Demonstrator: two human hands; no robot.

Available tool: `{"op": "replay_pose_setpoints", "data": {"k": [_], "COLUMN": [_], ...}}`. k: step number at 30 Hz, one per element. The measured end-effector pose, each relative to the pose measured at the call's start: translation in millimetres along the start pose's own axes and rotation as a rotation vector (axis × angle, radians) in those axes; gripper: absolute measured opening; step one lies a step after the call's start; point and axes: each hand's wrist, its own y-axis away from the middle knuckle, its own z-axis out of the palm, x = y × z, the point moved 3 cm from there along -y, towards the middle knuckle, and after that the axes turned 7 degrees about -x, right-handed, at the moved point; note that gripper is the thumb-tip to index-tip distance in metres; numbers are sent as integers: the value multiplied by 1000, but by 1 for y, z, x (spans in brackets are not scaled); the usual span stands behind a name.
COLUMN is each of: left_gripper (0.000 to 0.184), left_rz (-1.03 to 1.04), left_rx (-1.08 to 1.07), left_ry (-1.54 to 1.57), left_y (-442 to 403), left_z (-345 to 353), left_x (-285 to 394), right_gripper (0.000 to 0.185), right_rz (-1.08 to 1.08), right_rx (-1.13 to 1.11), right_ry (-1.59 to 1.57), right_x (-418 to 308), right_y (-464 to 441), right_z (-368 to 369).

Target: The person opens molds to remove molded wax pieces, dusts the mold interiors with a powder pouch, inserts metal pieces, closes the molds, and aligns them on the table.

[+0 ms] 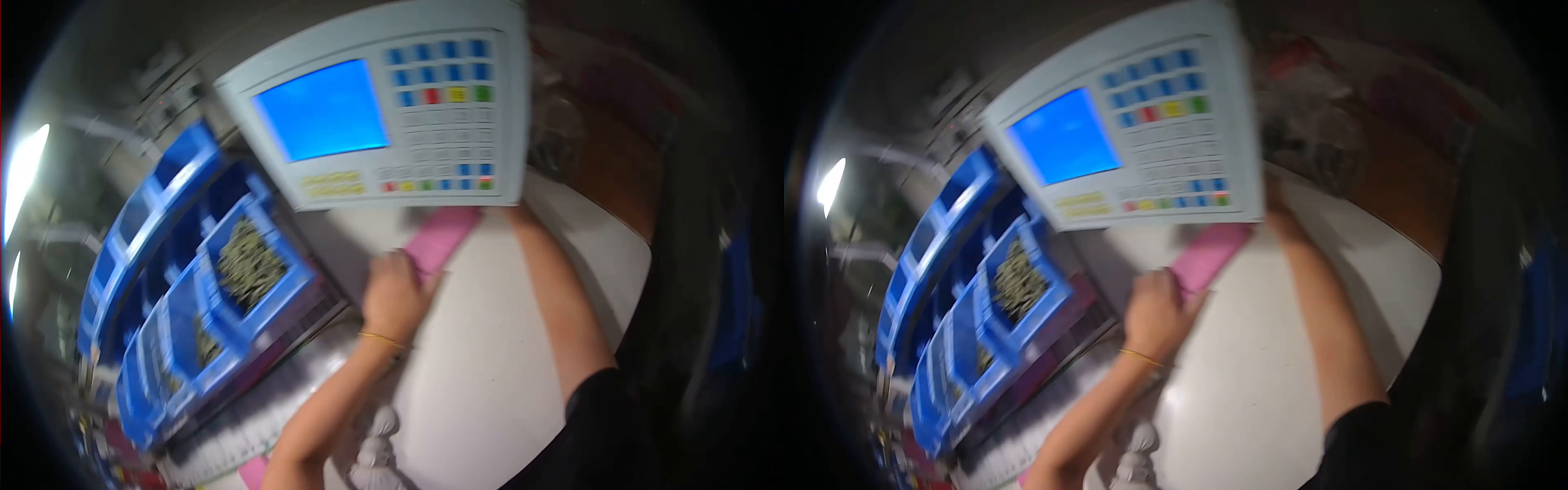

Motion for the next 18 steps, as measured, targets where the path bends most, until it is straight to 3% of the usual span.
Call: {"op": "replay_pose_setpoints", "data": {"k": [2,4,6,7,11,13,14,15,18], "left_gripper": [62,68,70,77,85,76,63,62,61], "left_rz": [-90,-77,-78,-84,-66,-170,-249,-361,-808], "left_rx": [-50,-21,-78,-152,-69,-113,-42,43,-139], "left_ry": [-29,14,32,56,153,216,133,-47,-219], "left_y": [24,49,72,84,146,181,212,246,345], "left_z": [-13,-16,-28,-35,-63,-106,-126,-151,-208], "left_x": [33,50,62,67,64,27,-2,-30,-68], "right_gripper": [48,40,34,31,31,32,32,32,37], "right_rz": [37,362,357,382,485,501,534,526,514], "right_rx": [34,-186,-400,-409,-447,-459,-464,-468,-530], "right_ry": [-162,-263,89,52,128,111,93,94,192], "right_x": [-5,-6,-42,-44,-107,-149,-165,-178,-214], "right_y": [24,53,69,85,126,137,141,145,158], "right_z": [-24,-43,-85,-94,-148,-168,-174,-178,-183]}}
